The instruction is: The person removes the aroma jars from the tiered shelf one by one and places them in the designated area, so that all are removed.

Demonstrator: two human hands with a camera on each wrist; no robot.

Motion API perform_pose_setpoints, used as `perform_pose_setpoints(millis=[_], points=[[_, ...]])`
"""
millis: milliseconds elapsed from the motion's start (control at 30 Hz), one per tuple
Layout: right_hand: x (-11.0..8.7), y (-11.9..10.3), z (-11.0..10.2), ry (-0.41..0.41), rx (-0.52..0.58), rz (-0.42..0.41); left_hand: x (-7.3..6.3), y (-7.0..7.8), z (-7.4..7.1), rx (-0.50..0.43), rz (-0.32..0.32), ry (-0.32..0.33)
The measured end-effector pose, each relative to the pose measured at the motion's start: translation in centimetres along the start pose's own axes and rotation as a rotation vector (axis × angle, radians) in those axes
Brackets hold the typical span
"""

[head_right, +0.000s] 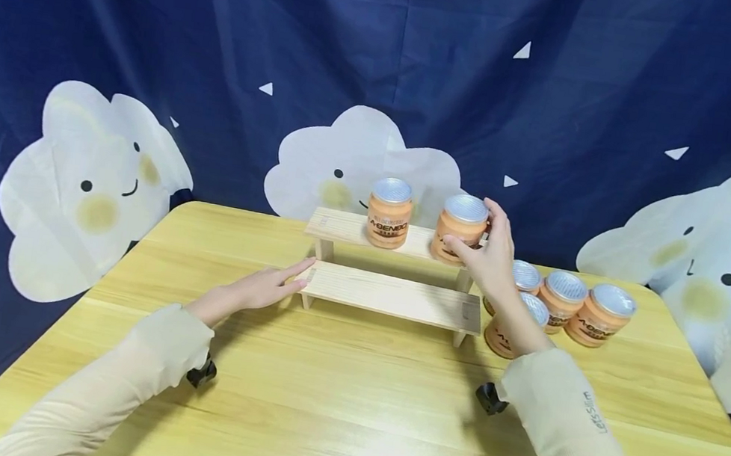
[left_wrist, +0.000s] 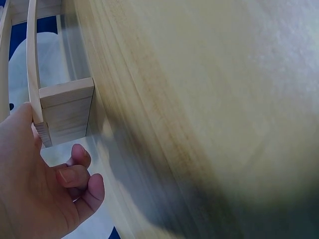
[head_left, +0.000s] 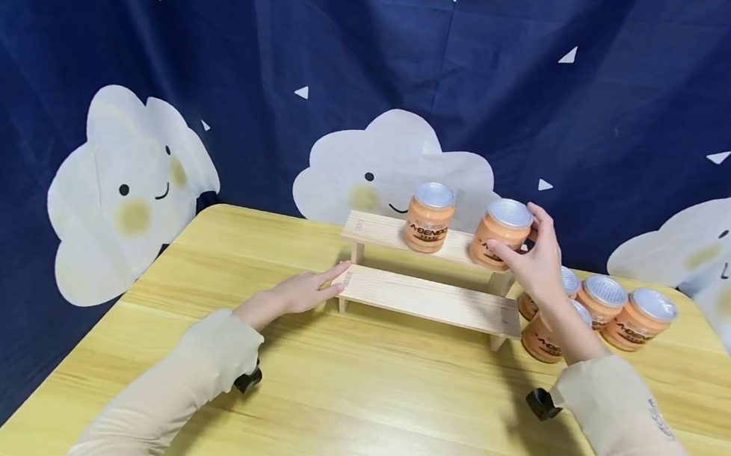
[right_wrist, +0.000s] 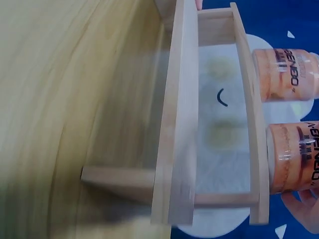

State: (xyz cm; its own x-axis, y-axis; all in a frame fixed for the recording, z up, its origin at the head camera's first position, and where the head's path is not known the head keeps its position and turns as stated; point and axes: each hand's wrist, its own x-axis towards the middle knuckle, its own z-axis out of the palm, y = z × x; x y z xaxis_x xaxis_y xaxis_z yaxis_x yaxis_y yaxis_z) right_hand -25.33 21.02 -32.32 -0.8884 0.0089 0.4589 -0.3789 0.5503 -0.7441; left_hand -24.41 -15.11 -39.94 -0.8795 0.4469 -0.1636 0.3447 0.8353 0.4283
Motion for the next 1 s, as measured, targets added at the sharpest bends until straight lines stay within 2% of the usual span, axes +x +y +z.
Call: perform_pose_setpoints(millis=[400,667,1000], points=[[-1.7,1.4,-4.5,0.059,-0.072,0.035,-0.1,-0.1,0.0,-0.004,0.009,-0.004],[-2.9,1.9,-7.8,0.066,-0.092,0.117,-0.1,-0.2,-0.1,-0.007,0.010,-0.002],[-5.0,3.2,-11.0,0.105,-0.094,0.111,-0.1,-0.1,-0.1,-0.001,0.005,-0.004]])
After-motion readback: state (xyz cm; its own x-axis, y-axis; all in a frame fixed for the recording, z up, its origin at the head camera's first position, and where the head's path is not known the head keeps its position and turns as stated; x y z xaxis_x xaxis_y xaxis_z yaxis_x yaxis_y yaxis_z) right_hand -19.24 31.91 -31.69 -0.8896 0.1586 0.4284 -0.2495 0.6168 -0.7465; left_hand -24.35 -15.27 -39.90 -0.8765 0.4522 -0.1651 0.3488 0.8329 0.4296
